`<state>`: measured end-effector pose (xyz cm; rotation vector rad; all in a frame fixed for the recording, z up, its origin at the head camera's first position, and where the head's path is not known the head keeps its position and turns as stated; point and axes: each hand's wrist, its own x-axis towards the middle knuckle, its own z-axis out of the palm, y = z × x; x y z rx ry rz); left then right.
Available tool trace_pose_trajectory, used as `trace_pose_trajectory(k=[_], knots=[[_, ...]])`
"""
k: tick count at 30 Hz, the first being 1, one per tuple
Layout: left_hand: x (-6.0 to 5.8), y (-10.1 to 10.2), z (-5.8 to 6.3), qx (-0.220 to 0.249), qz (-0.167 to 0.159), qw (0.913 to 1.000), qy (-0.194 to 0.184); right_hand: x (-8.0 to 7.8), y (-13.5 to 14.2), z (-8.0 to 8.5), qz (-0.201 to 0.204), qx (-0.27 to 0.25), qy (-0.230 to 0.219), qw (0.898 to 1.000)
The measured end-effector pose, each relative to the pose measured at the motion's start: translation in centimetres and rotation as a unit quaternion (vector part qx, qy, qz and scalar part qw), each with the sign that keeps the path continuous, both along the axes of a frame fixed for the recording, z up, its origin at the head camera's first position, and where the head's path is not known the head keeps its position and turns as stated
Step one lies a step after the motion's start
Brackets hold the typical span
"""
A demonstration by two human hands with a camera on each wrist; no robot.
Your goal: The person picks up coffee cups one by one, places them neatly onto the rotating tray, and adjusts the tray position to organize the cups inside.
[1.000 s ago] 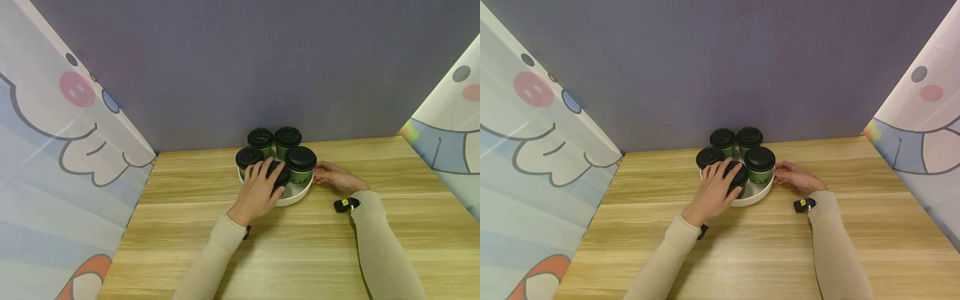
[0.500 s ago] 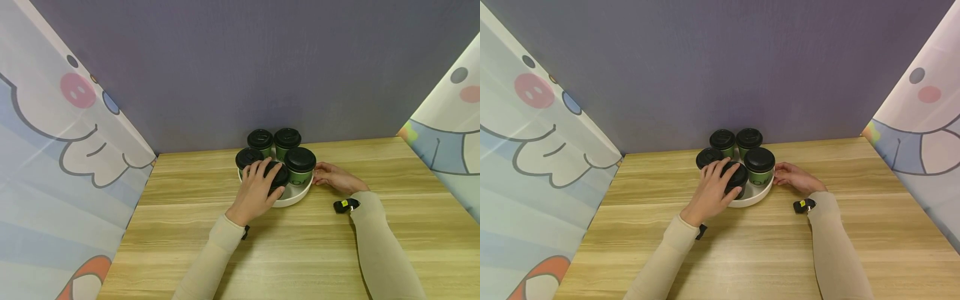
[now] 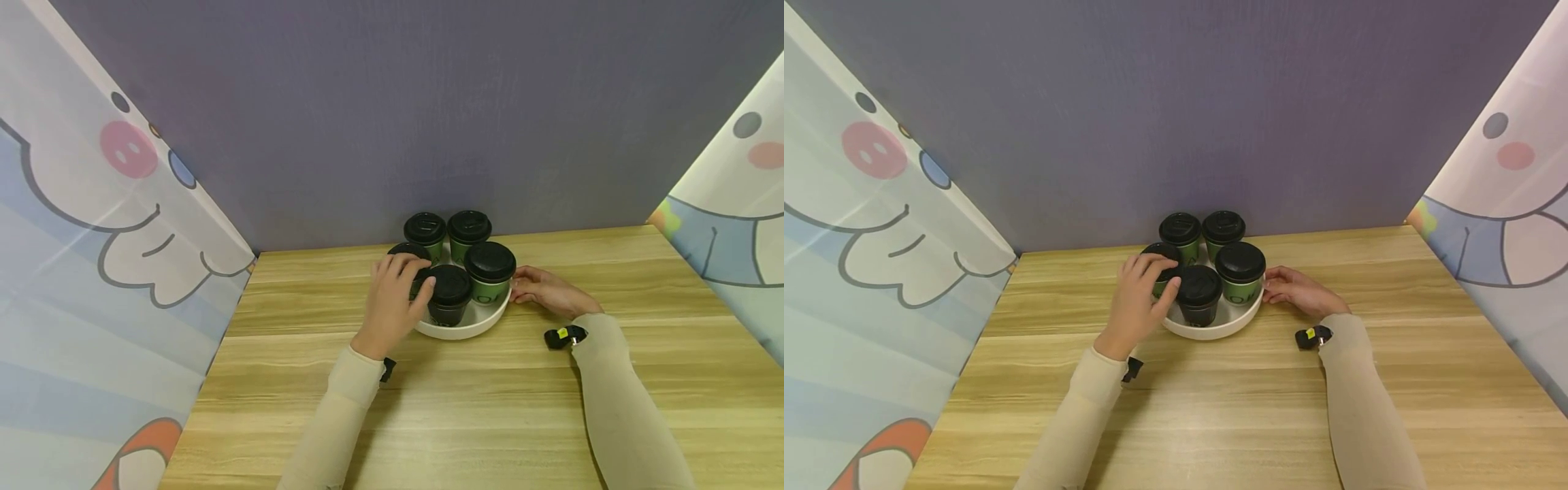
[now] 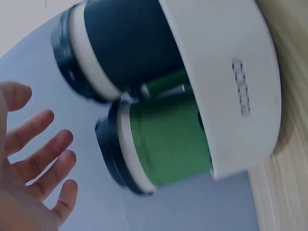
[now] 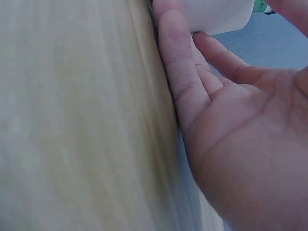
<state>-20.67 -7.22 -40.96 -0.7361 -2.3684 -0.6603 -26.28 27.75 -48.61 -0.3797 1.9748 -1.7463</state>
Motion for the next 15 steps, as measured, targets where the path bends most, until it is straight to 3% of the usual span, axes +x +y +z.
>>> trace_pose_trajectory(k=[8,12,15], knots=[[-1.6,-3.3,0.2,0.071,0.056,0.9959,0.012,-0.3,0.8,-0.5,0.013,-0.017,0.026,0.999],[-2.2,-4.8,0.2,0.072,0.091,0.9932,-0.013,-0.1,1.2,0.4,-0.038,0.038,0.060,0.997],[-2.4,-5.8,0.3,0.061,0.113,0.9908,-0.043,0.0,1.1,1.2,-0.100,0.121,0.122,0.980]])
